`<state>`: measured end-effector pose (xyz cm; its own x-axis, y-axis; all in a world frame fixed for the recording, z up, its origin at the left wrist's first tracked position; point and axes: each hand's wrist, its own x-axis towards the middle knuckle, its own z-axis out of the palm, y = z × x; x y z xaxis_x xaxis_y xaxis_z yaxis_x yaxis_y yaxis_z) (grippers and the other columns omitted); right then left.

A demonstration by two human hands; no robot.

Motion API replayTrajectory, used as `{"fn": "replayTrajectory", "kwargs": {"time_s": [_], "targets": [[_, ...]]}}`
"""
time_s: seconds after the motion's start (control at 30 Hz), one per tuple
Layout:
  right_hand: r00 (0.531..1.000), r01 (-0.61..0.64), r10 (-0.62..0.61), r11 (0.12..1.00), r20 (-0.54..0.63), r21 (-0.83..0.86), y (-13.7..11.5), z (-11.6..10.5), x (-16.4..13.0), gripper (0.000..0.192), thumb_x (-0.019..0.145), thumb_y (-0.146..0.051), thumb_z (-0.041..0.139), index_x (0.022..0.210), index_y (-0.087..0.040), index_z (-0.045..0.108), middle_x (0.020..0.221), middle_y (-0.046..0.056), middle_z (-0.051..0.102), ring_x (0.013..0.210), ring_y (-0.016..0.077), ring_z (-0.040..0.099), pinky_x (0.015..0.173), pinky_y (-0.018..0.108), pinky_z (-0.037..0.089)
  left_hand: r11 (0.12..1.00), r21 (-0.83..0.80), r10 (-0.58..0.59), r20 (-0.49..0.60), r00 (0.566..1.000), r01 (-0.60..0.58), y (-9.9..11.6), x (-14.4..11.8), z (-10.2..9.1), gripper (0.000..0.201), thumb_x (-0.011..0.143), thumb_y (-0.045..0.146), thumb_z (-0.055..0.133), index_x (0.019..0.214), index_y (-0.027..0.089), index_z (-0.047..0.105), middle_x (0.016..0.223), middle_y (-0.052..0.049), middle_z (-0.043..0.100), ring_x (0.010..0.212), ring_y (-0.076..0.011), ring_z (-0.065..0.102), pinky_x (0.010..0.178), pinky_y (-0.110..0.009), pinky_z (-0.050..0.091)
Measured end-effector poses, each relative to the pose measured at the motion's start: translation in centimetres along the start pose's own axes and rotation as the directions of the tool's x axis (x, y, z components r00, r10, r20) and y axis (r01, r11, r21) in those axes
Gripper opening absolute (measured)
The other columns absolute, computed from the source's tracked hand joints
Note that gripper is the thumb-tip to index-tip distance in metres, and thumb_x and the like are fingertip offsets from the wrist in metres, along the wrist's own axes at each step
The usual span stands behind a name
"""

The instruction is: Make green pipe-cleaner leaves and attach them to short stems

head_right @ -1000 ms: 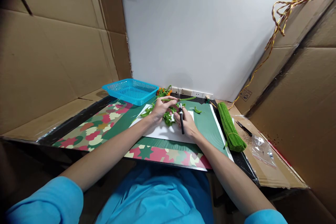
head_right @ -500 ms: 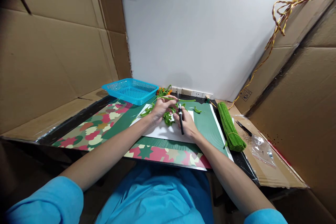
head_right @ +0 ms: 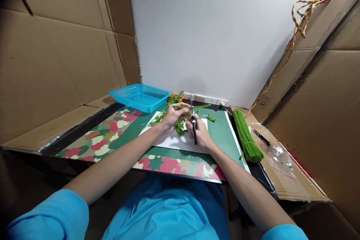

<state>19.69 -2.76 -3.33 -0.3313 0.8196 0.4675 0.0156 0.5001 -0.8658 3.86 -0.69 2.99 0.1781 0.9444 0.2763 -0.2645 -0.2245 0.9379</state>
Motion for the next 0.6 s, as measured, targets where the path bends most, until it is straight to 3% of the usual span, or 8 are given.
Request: {"fn": "replayTrajectory", "kwargs": {"time_s": [0.1, 0.27, 0.33, 0.4, 0.6], "targets": [[1.0, -0.003, 0.003, 1.0, -0.01, -0.008, 0.19, 0.01, 0.02, 0.046, 0.096, -0.067, 0.064, 0.11, -0.024, 0.056, 0.06, -0.008, 0.05, 0.048, 0.014, 0.046, 0.051, 0.029, 0.038, 1.0, 0.015, 0.012, 0.003, 1.0, -0.012, 0.02, -0.07, 0.0, 0.036, 0.065, 0.036, 0.089, 0.089, 0.012, 0.078, 0.072, -0.008, 0.076, 0.058, -0.0181, 0.07, 0.038, -0.02, 0.042], [0.999, -0.026, 0.026, 0.999, -0.02, -0.021, -0.01, 0.06, -0.07, 0.045, 0.097, -0.068, 0.063, 0.106, -0.025, 0.055, 0.06, -0.007, 0.051, 0.05, 0.0146, 0.047, 0.053, 0.03, 0.041, 0.997, 0.031, 0.07, 0.001, 0.998, -0.07, 0.12, -0.21, 0.0, 0.032, 0.066, 0.036, 0.087, 0.085, 0.013, 0.076, 0.118, -0.016, 0.08, 0.053, -0.0123, 0.067, 0.035, -0.021, 0.041], [0.999, -0.032, 0.031, 0.999, -0.021, -0.032, -0.12, 0.06, -0.1, 0.046, 0.097, -0.07, 0.061, 0.105, -0.025, 0.054, 0.06, -0.007, 0.051, 0.05, 0.0148, 0.047, 0.054, 0.03, 0.041, 0.997, 0.035, 0.064, 0.009, 0.998, -0.064, 0.13, -0.22, -0.02, 0.032, 0.067, 0.036, 0.087, 0.086, 0.013, 0.077, 0.123, -0.017, 0.079, 0.052, -0.0113, 0.066, 0.035, -0.021, 0.04], [0.999, -0.033, 0.032, 0.999, -0.02, -0.04, -0.15, 0.04, -0.09, 0.047, 0.097, -0.071, 0.06, 0.105, -0.025, 0.054, 0.06, -0.007, 0.05, 0.05, 0.0149, 0.047, 0.054, 0.03, 0.041, 0.997, 0.039, 0.059, 0.011, 0.998, -0.059, 0.13, -0.19, -0.03, 0.032, 0.067, 0.036, 0.087, 0.088, 0.013, 0.077, 0.118, -0.016, 0.081, 0.052, -0.0115, 0.066, 0.035, -0.021, 0.041], [0.998, -0.054, 0.053, 0.997, -0.015, -0.047, 0.05, 0.06, 0.0, 0.048, 0.097, -0.073, 0.059, 0.105, -0.026, 0.051, 0.061, -0.007, 0.049, 0.05, 0.0146, 0.046, 0.054, 0.03, 0.041, 0.996, 0.061, 0.059, -0.018, 0.998, -0.057, 0.11, -0.2, 0.1, 0.033, 0.066, 0.035, 0.088, 0.088, 0.012, 0.079, 0.074, -0.008, 0.078, 0.046, -0.0129, 0.062, 0.035, -0.021, 0.038]]}}
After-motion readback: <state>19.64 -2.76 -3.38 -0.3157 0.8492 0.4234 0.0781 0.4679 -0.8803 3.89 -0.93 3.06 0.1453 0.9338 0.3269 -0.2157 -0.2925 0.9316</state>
